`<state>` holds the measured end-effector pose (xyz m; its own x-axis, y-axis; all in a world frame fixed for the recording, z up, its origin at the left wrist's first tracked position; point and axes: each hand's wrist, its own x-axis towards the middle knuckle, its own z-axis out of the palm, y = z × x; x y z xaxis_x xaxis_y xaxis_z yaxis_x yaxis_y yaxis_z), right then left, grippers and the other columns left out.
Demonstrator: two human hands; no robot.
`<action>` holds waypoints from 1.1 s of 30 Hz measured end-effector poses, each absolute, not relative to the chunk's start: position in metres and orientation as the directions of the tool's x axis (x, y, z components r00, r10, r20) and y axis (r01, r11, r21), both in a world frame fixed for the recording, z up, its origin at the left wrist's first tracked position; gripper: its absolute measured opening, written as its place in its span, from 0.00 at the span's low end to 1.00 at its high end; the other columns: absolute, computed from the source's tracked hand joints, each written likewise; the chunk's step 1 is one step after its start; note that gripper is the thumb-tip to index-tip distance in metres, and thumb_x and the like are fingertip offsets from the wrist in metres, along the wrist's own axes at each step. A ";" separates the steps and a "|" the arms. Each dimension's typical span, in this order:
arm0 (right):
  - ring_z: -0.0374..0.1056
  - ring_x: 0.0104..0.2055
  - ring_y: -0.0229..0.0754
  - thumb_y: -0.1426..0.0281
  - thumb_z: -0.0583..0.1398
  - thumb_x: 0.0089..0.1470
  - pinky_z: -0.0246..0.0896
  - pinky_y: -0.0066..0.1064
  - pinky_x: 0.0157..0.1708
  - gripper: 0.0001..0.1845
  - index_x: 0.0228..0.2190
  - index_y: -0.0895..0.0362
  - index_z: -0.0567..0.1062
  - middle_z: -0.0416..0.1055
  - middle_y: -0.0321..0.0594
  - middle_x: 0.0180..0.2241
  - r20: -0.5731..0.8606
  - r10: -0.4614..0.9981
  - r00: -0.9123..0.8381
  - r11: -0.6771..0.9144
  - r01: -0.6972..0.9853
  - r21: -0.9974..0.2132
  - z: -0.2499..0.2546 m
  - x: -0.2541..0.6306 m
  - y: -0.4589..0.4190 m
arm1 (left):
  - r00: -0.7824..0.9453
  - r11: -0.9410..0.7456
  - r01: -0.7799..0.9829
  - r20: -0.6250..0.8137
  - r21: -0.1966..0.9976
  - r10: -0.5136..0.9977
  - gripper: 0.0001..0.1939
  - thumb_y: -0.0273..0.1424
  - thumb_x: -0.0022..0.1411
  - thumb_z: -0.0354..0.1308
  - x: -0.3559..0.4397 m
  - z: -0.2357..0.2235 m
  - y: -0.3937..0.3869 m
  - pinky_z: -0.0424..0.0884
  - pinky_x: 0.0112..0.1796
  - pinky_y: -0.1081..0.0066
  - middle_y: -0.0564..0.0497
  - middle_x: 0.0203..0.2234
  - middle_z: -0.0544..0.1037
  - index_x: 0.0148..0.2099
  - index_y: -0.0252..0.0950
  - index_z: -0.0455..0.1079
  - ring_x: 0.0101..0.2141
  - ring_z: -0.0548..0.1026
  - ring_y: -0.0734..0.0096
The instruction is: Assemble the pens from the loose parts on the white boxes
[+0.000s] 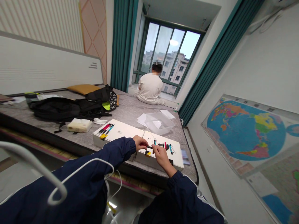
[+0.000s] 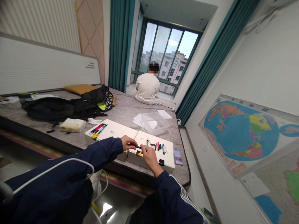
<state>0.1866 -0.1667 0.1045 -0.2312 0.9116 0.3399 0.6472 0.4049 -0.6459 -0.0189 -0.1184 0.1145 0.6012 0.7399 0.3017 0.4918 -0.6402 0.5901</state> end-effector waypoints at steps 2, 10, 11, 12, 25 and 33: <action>0.58 0.22 0.36 0.54 0.48 0.59 0.49 0.26 0.25 0.24 0.27 0.58 0.72 0.59 0.31 0.17 0.316 0.919 -0.237 0.392 0.638 -0.663 0.104 0.190 -0.166 | 0.602 -0.650 0.510 0.305 0.563 0.738 0.12 0.36 0.53 0.62 -0.020 0.113 -0.117 0.66 0.31 0.79 0.51 0.25 0.79 0.38 0.35 0.77 0.25 0.73 0.77; 0.58 0.24 0.36 0.56 0.47 0.60 0.49 0.27 0.27 0.24 0.24 0.58 0.71 0.62 0.34 0.19 0.324 0.906 -0.271 0.420 0.660 -0.623 0.102 0.194 -0.168 | 0.606 -0.638 0.500 0.289 0.586 0.741 0.12 0.36 0.52 0.62 -0.016 0.109 -0.116 0.66 0.30 0.79 0.52 0.25 0.79 0.38 0.36 0.77 0.25 0.73 0.78; 0.59 0.24 0.36 0.56 0.45 0.60 0.50 0.27 0.28 0.26 0.22 0.58 0.70 0.62 0.35 0.19 0.316 0.912 -0.263 0.409 0.661 -0.630 0.101 0.193 -0.168 | 0.609 -0.643 0.500 0.292 0.581 0.738 0.12 0.36 0.52 0.63 -0.016 0.109 -0.116 0.66 0.31 0.79 0.52 0.26 0.79 0.38 0.36 0.77 0.25 0.73 0.77; 0.59 0.24 0.37 0.56 0.45 0.61 0.50 0.27 0.27 0.27 0.21 0.58 0.70 0.62 0.34 0.19 0.307 0.918 -0.250 0.394 0.656 -0.644 0.100 0.192 -0.167 | 0.609 -0.644 0.504 0.292 0.576 0.738 0.12 0.36 0.52 0.63 -0.015 0.108 -0.116 0.66 0.31 0.79 0.52 0.26 0.79 0.38 0.36 0.77 0.25 0.73 0.77; 0.56 0.22 0.36 0.55 0.50 0.58 0.48 0.26 0.25 0.20 0.27 0.57 0.70 0.58 0.30 0.18 0.303 0.929 -0.213 0.369 0.595 -0.714 0.096 0.195 -0.171 | 0.650 -0.673 0.491 0.282 0.553 0.706 0.13 0.35 0.52 0.62 -0.012 0.106 -0.114 0.66 0.31 0.79 0.50 0.26 0.80 0.39 0.34 0.76 0.26 0.74 0.76; 0.57 0.24 0.36 0.57 0.47 0.60 0.47 0.26 0.26 0.25 0.19 0.58 0.67 0.60 0.33 0.18 0.317 0.917 -0.240 0.396 0.619 -0.678 0.090 0.188 -0.177 | 0.652 -0.660 0.493 0.261 0.567 0.712 0.13 0.35 0.51 0.63 -0.013 0.106 -0.114 0.66 0.32 0.79 0.50 0.27 0.80 0.39 0.34 0.76 0.27 0.74 0.76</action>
